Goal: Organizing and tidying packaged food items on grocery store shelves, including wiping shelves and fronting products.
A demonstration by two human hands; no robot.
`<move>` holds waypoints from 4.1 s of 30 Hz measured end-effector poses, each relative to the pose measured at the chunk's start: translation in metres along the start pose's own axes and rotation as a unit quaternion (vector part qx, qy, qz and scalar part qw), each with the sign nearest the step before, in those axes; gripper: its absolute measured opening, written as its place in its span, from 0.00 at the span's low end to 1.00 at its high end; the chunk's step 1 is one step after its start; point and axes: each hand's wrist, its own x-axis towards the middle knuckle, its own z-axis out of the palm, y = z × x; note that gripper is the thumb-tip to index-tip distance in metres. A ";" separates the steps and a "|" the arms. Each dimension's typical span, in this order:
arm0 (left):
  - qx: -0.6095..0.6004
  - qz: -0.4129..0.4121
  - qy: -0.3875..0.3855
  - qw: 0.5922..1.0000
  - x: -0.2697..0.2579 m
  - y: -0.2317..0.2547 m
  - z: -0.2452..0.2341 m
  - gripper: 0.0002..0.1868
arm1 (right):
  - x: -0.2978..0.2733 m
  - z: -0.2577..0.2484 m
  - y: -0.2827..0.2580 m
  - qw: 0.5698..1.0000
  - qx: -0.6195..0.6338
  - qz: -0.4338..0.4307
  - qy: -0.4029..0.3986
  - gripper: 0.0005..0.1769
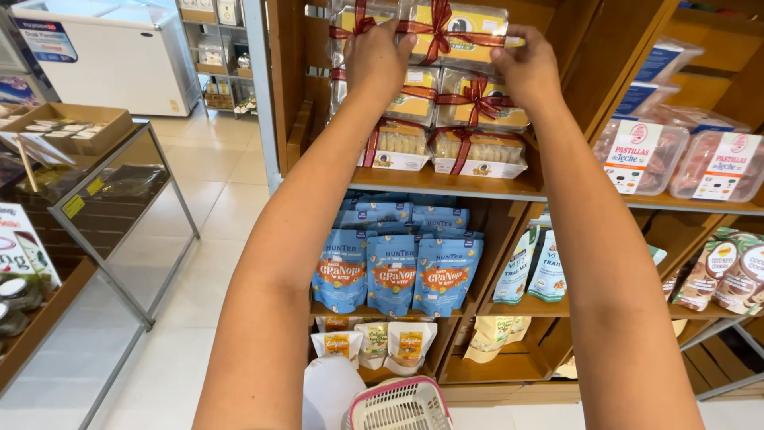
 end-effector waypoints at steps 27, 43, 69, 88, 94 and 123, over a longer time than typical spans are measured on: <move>-0.205 0.007 0.000 0.979 -0.257 0.024 -0.066 0.13 | -0.304 0.068 -0.081 0.993 0.104 -0.028 0.048 0.13; -0.092 0.053 0.018 0.994 -0.194 0.026 -0.056 0.17 | -0.259 0.032 -0.122 0.991 -0.012 -0.129 -0.046 0.19; -0.104 -0.135 -0.034 0.985 -0.112 -0.052 -0.059 0.30 | -0.148 0.111 -0.086 0.976 0.140 0.161 -0.036 0.29; -0.070 0.085 0.019 0.994 -0.123 -0.003 -0.063 0.29 | -0.135 0.020 -0.033 0.984 0.148 0.024 0.096 0.13; -0.010 0.139 -0.030 0.990 -0.094 0.026 -0.026 0.29 | -0.109 -0.021 -0.003 0.982 0.060 -0.083 0.158 0.17; -0.230 -0.047 -0.143 0.961 0.049 -0.035 0.055 0.24 | -0.077 -0.029 0.020 0.953 0.229 0.199 -0.008 0.41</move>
